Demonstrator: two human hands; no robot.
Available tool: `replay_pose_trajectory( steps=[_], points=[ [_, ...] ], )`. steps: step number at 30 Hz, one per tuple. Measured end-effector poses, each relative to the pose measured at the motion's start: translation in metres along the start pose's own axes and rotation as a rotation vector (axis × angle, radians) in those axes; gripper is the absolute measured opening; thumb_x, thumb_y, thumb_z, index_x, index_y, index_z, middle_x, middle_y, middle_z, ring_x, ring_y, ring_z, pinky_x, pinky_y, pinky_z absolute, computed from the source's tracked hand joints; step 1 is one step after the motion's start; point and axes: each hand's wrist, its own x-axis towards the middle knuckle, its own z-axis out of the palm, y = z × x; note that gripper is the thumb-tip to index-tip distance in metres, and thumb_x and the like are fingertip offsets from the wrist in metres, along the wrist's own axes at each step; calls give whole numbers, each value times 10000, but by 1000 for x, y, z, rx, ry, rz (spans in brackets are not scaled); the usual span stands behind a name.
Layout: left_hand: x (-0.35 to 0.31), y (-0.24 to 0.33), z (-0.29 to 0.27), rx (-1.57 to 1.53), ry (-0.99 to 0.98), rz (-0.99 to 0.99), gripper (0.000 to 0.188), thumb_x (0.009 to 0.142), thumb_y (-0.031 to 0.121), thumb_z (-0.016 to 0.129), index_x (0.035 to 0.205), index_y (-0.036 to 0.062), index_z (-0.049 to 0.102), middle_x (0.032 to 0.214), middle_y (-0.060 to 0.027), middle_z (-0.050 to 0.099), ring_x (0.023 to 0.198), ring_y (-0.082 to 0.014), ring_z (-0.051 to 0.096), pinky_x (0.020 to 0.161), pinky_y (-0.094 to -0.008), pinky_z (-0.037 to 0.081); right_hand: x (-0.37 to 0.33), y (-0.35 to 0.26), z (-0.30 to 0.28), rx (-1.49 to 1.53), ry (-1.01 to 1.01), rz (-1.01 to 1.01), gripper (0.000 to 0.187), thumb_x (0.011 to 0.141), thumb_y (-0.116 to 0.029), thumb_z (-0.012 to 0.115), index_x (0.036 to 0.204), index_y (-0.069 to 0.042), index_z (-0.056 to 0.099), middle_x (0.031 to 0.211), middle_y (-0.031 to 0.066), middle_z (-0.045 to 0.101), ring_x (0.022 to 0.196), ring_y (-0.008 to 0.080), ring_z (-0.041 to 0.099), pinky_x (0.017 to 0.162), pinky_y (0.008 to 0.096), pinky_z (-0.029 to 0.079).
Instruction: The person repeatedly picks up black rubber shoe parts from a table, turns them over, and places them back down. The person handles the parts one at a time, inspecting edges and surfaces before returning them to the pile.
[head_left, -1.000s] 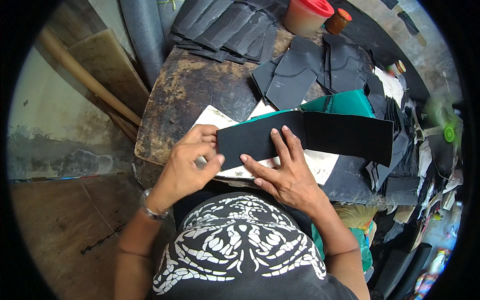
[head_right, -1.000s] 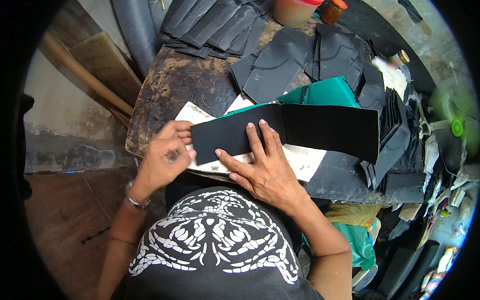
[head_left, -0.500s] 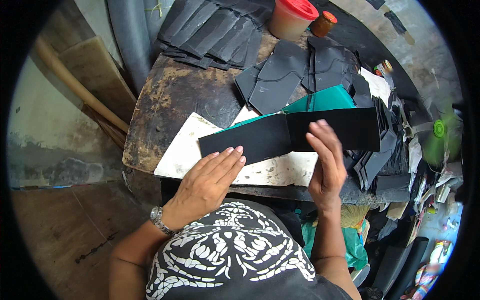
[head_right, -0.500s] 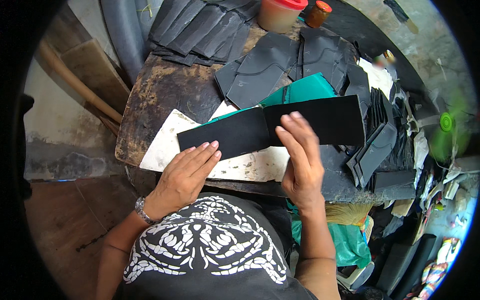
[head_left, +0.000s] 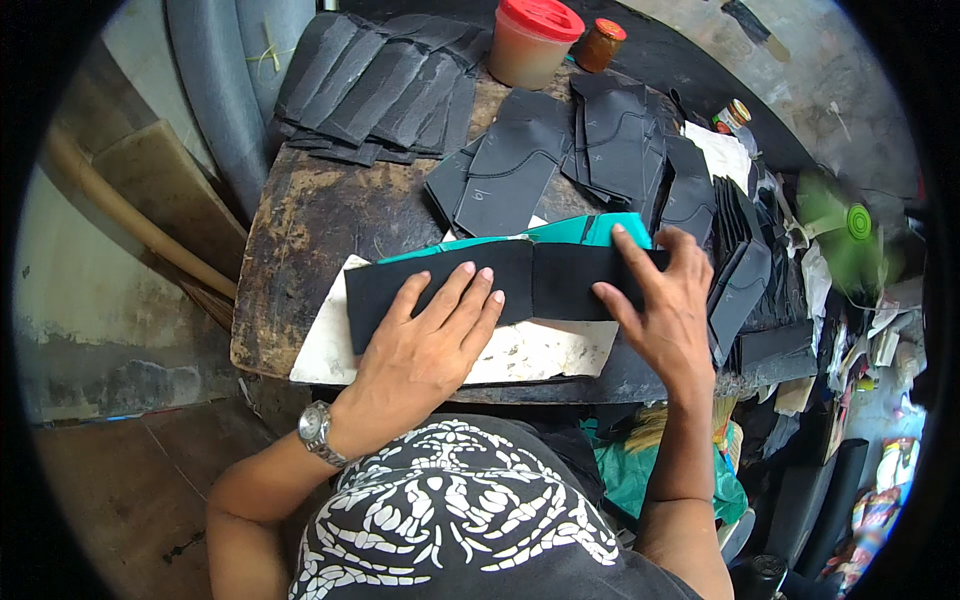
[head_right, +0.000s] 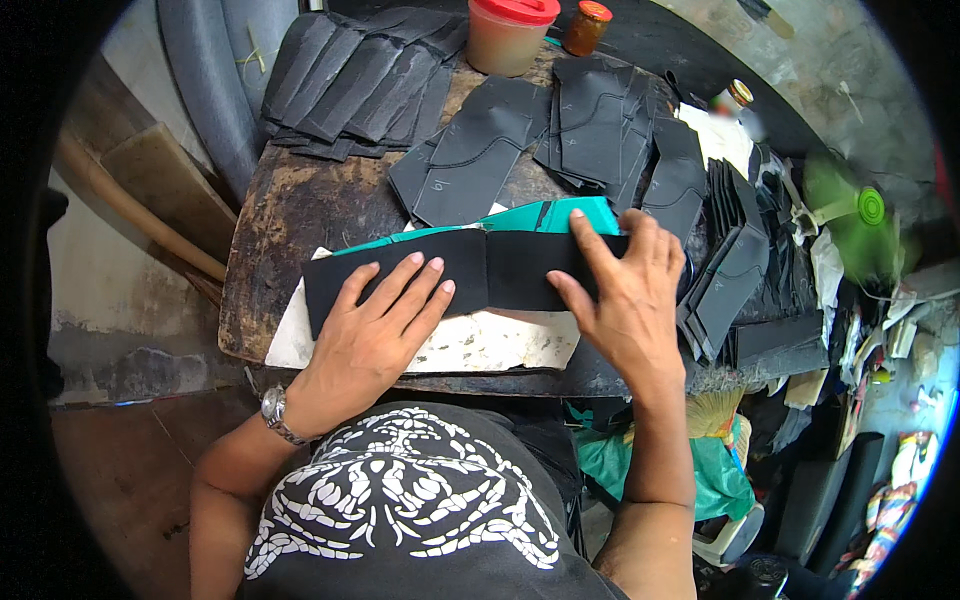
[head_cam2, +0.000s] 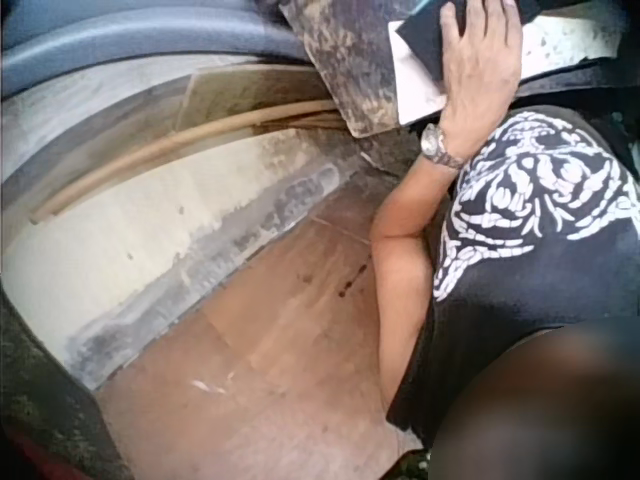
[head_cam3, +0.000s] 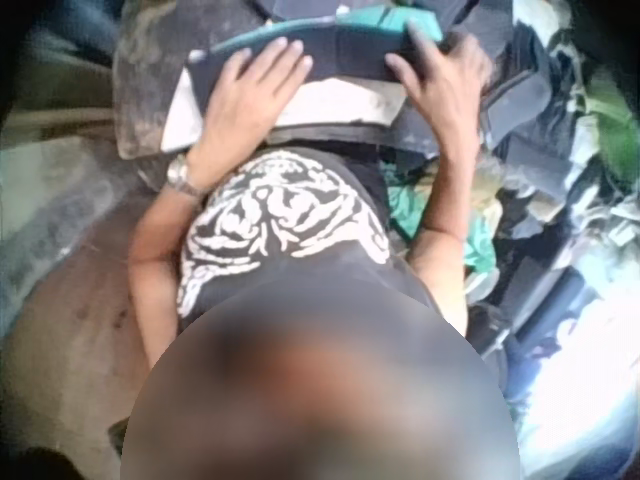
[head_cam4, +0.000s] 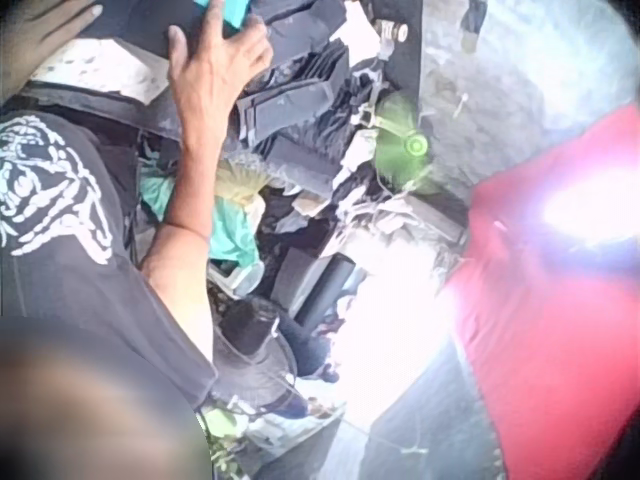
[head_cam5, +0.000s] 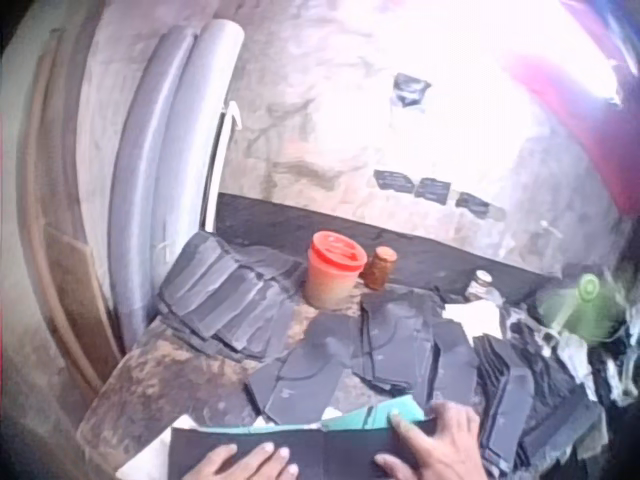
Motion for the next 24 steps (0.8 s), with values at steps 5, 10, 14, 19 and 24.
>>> replay_pose_trajectory(
  steps=[5,10,14,19,24],
  points=[
    [24,-8,1,124,-27,119,357,886,186,553,1198,72,685,1337,-119,612,1320,-258,506,1118,-540,300,-3,-6,18,95,-125,-59,507,781,-354,785,1147,-51,608,1078,150,516,1060,332,508,1000,487,316],
    [22,-12,-22,199,-106,223,314,871,203,568,1121,88,719,1276,-117,643,1296,-263,527,1137,-587,273,-1,-17,31,579,-309,3,367,790,-212,795,953,-24,524,943,146,553,912,346,554,804,414,435],
    [18,-14,-29,283,-150,321,324,856,188,579,1111,40,714,1242,-120,650,1288,-244,533,1137,-597,285,7,-31,34,764,-383,-146,279,831,-111,741,932,-19,499,831,150,552,781,354,571,697,421,460],
    [18,-26,-18,275,-163,374,343,849,150,590,1130,-17,696,1214,-119,670,1232,-218,581,1119,-553,328,26,-26,34,734,-497,-99,260,976,-226,609,1024,-14,467,796,246,637,782,462,623,656,480,459],
    [13,-30,-15,303,-174,376,342,859,144,581,1144,-13,689,1240,-124,663,1241,-218,578,1119,-546,321,45,-27,43,794,-539,-100,292,982,-267,598,1063,-8,492,790,241,643,774,436,635,674,464,470]
  ],
)
